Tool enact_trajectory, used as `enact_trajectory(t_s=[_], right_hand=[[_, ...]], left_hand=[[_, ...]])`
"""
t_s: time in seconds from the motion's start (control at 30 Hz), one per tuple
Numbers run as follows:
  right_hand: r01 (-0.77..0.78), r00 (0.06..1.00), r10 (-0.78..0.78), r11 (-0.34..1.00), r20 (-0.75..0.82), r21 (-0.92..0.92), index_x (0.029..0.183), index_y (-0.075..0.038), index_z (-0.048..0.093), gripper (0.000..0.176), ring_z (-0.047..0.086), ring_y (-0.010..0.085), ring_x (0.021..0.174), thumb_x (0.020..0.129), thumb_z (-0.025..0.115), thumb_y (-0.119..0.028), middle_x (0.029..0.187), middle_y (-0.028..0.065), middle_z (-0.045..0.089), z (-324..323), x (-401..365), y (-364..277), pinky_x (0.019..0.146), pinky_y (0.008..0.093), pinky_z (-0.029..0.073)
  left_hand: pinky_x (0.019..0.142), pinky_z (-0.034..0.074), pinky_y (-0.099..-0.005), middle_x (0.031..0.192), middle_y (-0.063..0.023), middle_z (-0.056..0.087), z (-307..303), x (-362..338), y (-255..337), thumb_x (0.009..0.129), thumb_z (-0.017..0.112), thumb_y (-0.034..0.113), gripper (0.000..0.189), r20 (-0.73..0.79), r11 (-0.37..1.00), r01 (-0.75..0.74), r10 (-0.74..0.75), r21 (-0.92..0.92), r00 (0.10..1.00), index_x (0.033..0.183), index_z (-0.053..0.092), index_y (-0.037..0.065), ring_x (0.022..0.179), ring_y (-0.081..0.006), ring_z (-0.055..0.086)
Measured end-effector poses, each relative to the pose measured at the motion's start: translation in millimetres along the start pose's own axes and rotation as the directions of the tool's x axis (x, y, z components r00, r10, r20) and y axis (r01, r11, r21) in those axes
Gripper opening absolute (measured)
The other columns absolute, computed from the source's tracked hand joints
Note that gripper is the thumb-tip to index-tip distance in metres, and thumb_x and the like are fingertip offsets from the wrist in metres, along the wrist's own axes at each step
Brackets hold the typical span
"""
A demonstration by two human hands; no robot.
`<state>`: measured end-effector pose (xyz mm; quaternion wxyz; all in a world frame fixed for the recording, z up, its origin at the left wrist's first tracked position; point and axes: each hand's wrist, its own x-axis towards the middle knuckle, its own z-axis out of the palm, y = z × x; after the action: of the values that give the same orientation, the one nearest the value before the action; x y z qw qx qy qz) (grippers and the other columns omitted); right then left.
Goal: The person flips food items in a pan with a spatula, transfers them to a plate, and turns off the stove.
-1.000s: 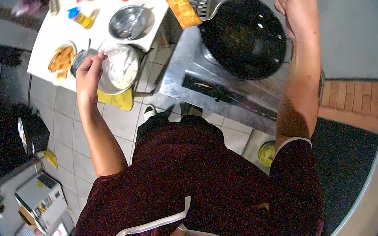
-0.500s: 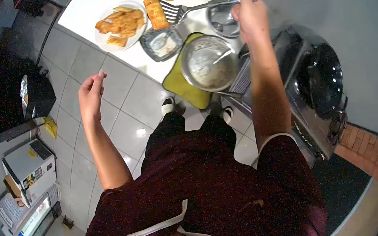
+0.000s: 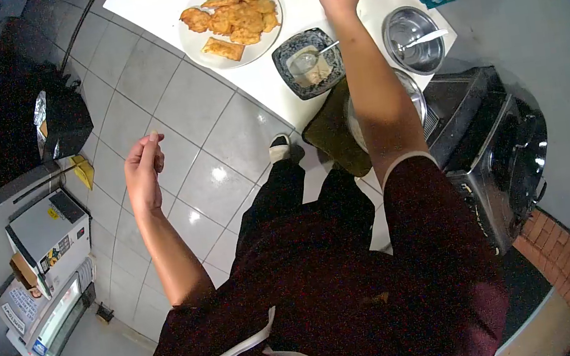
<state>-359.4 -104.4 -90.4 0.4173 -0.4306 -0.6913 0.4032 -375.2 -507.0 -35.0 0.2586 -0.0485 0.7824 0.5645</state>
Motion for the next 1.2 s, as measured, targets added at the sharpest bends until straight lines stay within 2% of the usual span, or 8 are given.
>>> enact_trajectory(t_s=[0.03,0.1,0.17,0.23,0.27,0.33,0.43,1.2], right_hand=[[-0.003,1.0,0.003,1.0,0.006,-0.002,0.086,-0.002,0.065,0.033,0.058,0.0209,0.061,0.083,0.052,-0.033,0.066,0.0113,0.062,6.6,0.1,2.3,0.063,0.034,0.045],[0.303,0.948,-0.286,0.946,0.139,-0.117,0.089,-0.005,0.065,0.03,0.059,0.0219,0.062,0.084,0.053,-0.031,0.069,0.0132,0.063,21.9,-1.9,0.6,0.063,0.0329,0.046],[0.379,0.912,-0.358,0.922,0.2,-0.081,0.091,-0.006,0.065,0.023,0.06,0.0225,0.063,0.084,0.055,-0.026,0.071,0.014,0.063,28.8,-18.0,-0.9,0.061,0.0308,0.047],[0.619,0.693,-0.584,0.782,0.423,0.066,0.091,-0.005,0.064,0.016,0.06,0.0229,0.063,0.083,0.058,-0.017,0.072,0.0125,0.064,24.3,-34.8,-3.0,0.059,0.0295,0.047],[0.622,0.689,-0.586,0.78,0.426,0.067,0.091,-0.005,0.064,0.016,0.06,0.0229,0.063,0.083,0.058,-0.017,0.072,0.0125,0.064,19.9,-42.5,-3.4,0.059,0.0295,0.047],[0.797,0.529,-0.754,0.599,0.39,0.078,0.087,-0.005,0.063,0.012,0.057,0.027,0.063,0.079,0.062,-0.013,0.068,0.011,0.059,8.7,-54.8,-6.9,0.059,0.0343,0.046],[0.815,0.517,-0.719,0.579,0.464,-0.013,0.089,-0.006,0.063,0.013,0.057,0.0259,0.063,0.078,0.064,-0.013,0.066,0.0094,0.058,-9.0,-62.2,-15.3,0.06,0.0335,0.045],[0.749,0.608,-0.726,0.659,0.322,0.072,0.089,-0.004,0.064,0.013,0.061,0.026,0.07,0.077,0.065,-0.01,0.078,0.0112,0.065,-18.7,-43.1,3.8,0.063,0.0315,0.049]], left_hand=[[0.049,0.022,-0.0199,0.058,0.0069,0.039,-2.1,1.5,0.4,0.085,0.06,0.026,0.025,0.031,0.998,0.03,-0.029,-0.06,0.999,0.09,0.061,0.001,0.053,-0.0033,0.031],[0.049,0.022,-0.0198,0.058,0.0068,0.039,-7.1,5.5,-1.3,0.085,0.059,0.026,0.026,0.02,0.998,0.039,-0.038,-0.051,0.999,0.091,0.061,0.0,0.053,-0.0033,0.032],[0.05,0.022,-0.0197,0.058,0.0067,0.039,-11.1,9.4,0.5,0.086,0.058,0.026,0.026,0.012,0.998,0.04,-0.039,-0.042,0.999,0.091,0.061,0.0,0.053,-0.0034,0.032],[0.05,0.022,-0.0198,0.059,0.0066,0.039,-12.5,10.0,3.8,0.086,0.058,0.026,0.027,-0.007,0.998,0.052,-0.052,-0.032,0.999,0.091,0.061,0.0,0.054,-0.0035,0.032],[0.05,0.022,-0.0198,0.059,0.0066,0.039,-13.4,11.1,3.5,0.086,0.058,0.026,0.027,-0.008,0.998,0.054,-0.054,-0.037,0.999,0.091,0.061,0.0,0.054,-0.0035,0.032],[0.05,0.022,-0.0198,0.059,0.0066,0.039,-14.0,13.7,3.7,0.086,0.058,0.026,0.027,0.006,0.997,0.056,-0.056,-0.057,0.998,0.091,0.061,0.0,0.054,-0.0037,0.031],[0.051,0.023,-0.0199,0.059,0.0066,0.038,-8.8,17.1,4.9,0.086,0.058,0.025,0.026,0.01,0.997,0.061,-0.06,-0.05,0.998,0.091,0.061,0.0,0.054,-0.0039,0.031],[0.052,0.025,-0.0203,0.061,0.0067,0.04,7.0,17.5,9.7,0.085,0.058,0.025,0.024,0.096,0.999,0.037,-0.034,-0.024,0.995,0.09,0.061,0.001,0.056,-0.0043,0.033]])
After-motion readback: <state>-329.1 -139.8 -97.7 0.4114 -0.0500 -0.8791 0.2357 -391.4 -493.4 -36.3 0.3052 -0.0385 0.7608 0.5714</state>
